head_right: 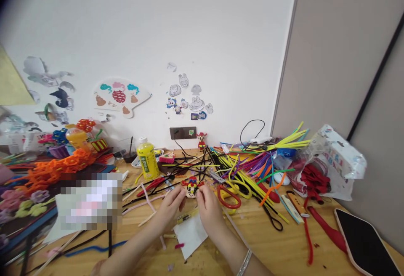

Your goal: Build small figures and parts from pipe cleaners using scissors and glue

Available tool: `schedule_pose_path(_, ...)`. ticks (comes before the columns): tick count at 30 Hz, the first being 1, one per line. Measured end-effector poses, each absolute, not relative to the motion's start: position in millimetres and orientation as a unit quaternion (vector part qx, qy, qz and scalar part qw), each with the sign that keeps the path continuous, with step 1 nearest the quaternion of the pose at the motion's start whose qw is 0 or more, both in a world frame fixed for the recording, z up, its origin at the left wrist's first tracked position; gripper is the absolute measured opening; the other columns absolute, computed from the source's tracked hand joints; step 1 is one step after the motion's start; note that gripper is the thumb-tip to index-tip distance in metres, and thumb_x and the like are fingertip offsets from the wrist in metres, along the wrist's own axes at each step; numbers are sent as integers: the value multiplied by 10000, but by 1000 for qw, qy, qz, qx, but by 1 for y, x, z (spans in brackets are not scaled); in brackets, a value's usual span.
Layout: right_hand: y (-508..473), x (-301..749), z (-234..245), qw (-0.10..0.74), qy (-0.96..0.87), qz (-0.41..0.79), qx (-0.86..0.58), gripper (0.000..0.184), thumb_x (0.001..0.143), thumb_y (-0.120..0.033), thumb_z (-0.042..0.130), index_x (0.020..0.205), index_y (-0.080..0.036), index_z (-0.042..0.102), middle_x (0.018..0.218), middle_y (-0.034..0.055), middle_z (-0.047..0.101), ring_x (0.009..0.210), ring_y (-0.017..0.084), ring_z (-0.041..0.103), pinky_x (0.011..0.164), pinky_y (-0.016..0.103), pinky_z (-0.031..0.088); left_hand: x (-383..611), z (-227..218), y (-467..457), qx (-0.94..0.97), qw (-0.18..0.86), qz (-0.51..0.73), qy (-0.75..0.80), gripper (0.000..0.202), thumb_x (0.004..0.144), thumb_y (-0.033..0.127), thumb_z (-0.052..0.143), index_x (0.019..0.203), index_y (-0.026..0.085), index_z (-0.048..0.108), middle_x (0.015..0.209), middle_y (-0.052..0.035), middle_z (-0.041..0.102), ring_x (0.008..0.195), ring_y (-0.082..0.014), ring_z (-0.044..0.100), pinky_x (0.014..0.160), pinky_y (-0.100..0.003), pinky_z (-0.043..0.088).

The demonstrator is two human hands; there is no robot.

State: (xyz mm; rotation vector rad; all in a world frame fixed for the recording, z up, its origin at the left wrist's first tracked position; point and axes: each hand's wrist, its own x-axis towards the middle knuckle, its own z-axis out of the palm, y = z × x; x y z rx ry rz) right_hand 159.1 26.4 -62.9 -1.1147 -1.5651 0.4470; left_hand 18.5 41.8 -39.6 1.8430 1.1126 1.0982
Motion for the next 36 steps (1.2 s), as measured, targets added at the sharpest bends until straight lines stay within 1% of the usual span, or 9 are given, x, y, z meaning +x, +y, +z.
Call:
schedule_pose_path(4,27,159,-65,563,-661,196,-455,149,851,-256,352,749,-201,445,689,-4,463,648,143,440,596,251,341,21,-38,38,715,346,430,430,315,814,398,385,560,213,403,510,55,395,541,-138,386,556,-257,307)
schedule_pose_path(7,27,159,-66,571,-644,230,-454,197,859,-294,344,697,-206,414,632,-24,409,592,133,392,557,248,314,23,-36,35,710,351,441,423,316,805,410,392,558,212,407,525,51,397,545,-138,378,550,-256,300)
schedule_pose_path(12,24,159,-61,573,-602,388,-399,307,845,-397,359,600,-212,336,531,-59,314,495,110,314,492,243,279,22,-36,35,701,393,445,395,351,789,471,390,557,208,398,527,49,393,535,-130,381,543,-250,314)
schedule_pose_path(18,21,160,-55,590,-517,544,-297,309,772,-429,491,590,-210,370,478,-82,290,449,92,274,489,237,327,20,-45,40,693,452,439,349,345,811,468,372,615,189,427,557,40,422,542,-113,403,557,-237,342)
schedule_pose_path(22,20,160,-56,582,-484,598,-261,282,768,-427,505,623,-216,388,467,-84,293,444,94,282,517,247,362,19,-45,39,690,466,439,337,345,804,488,371,643,188,429,571,35,428,555,-116,423,564,-241,361)
schedule_pose_path(24,21,159,-56,576,-492,590,-280,303,760,-468,500,630,-214,398,474,-78,317,446,97,310,514,247,369,18,-41,38,691,460,440,342,347,794,495,386,638,189,435,573,34,436,563,-121,432,572,-243,364)
schedule_pose_path(27,26,161,-55,584,-516,525,-344,327,730,-508,522,651,-204,430,540,-52,394,484,103,378,497,236,373,16,-34,38,696,433,444,361,339,782,482,414,613,190,447,571,32,443,580,-129,435,589,-248,357)
schedule_pose_path(31,32,166,-54,599,-521,473,-382,289,691,-460,589,723,-195,479,655,-25,444,573,121,444,523,235,407,16,-34,40,704,390,446,392,285,773,424,458,613,188,473,563,33,444,565,-132,410,561,-252,325)
schedule_pose_path(36,37,172,-59,600,-556,415,-398,223,732,-392,561,719,-179,497,642,-24,462,590,125,453,551,236,386,16,-37,44,694,352,465,422,204,729,365,529,632,195,469,610,31,466,600,-141,424,574,-256,327)
